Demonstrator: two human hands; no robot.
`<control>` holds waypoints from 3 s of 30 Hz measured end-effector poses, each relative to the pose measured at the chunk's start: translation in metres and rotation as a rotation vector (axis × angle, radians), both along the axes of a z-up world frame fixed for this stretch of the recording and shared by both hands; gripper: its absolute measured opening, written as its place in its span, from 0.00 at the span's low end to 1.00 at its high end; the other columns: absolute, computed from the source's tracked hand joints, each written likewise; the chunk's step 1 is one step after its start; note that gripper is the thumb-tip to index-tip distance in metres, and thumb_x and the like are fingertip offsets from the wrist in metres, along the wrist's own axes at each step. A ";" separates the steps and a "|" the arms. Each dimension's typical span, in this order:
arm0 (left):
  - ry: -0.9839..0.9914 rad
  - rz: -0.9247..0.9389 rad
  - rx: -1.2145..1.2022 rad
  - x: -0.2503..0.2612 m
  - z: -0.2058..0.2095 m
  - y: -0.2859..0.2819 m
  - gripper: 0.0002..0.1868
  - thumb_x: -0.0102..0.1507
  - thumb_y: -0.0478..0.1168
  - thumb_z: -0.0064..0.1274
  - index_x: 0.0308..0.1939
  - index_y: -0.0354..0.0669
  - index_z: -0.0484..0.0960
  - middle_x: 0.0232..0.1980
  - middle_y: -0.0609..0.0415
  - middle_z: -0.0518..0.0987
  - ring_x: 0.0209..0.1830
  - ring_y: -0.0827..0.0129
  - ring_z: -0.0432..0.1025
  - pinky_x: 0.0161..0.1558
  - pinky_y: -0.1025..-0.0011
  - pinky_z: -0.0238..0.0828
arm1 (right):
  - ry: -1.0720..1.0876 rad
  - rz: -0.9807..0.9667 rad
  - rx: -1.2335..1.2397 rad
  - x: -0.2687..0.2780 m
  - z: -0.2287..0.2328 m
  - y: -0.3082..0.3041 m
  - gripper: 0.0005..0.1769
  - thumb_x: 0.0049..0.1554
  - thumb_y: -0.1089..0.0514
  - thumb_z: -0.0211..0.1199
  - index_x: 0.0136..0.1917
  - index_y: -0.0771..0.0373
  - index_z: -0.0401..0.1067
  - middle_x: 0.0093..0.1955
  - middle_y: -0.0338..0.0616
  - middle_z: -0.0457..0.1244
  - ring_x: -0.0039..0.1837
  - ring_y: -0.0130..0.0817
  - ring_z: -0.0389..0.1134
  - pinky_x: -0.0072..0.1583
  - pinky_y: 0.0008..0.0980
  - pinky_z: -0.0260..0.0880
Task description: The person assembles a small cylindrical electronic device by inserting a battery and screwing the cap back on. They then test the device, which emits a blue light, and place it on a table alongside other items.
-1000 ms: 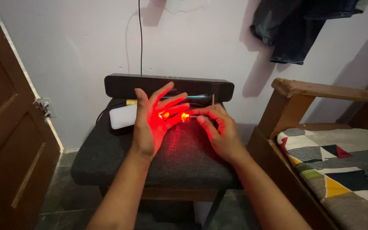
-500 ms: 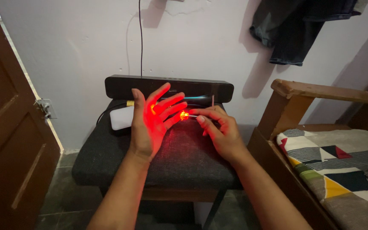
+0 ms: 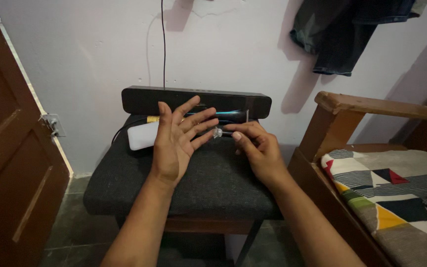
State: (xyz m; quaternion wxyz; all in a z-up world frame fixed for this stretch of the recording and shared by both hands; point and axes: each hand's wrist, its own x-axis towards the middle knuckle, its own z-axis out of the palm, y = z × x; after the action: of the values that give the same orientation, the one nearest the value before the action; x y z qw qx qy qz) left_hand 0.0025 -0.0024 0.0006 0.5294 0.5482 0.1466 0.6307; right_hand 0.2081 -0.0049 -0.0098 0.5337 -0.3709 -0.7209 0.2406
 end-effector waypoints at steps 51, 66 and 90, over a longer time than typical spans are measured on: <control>0.466 0.284 0.128 0.012 -0.011 0.004 0.09 0.60 0.42 0.64 0.38 0.41 0.85 0.34 0.59 0.83 0.28 0.81 0.75 0.29 0.81 0.74 | -0.051 0.236 -0.224 0.002 -0.002 0.005 0.21 0.71 0.47 0.48 0.41 0.61 0.63 0.34 0.31 0.52 0.37 0.24 0.53 0.41 0.27 0.57; 0.476 0.239 0.028 0.009 -0.009 0.001 0.12 0.61 0.45 0.64 0.35 0.40 0.83 0.24 0.58 0.77 0.19 0.80 0.68 0.21 0.80 0.64 | -0.356 -0.263 0.279 -0.019 0.002 -0.023 0.15 0.68 0.53 0.48 0.45 0.64 0.65 0.35 0.54 0.62 0.39 0.51 0.67 0.43 0.46 0.64; 0.691 1.161 0.589 -0.012 -0.008 -0.011 0.08 0.64 0.42 0.60 0.42 0.43 0.85 0.49 0.53 0.83 0.59 0.56 0.73 0.61 0.60 0.71 | -0.425 -0.477 0.364 -0.020 -0.002 -0.001 0.18 0.62 0.48 0.57 0.56 0.64 0.72 0.49 0.54 0.69 0.53 0.50 0.69 0.55 0.49 0.69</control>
State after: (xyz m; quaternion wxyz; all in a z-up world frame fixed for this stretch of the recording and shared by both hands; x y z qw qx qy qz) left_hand -0.0093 -0.0130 -0.0075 -0.1353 0.6693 0.3960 0.6139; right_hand 0.1886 -0.0063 -0.0121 0.4701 -0.4693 -0.7401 -0.1050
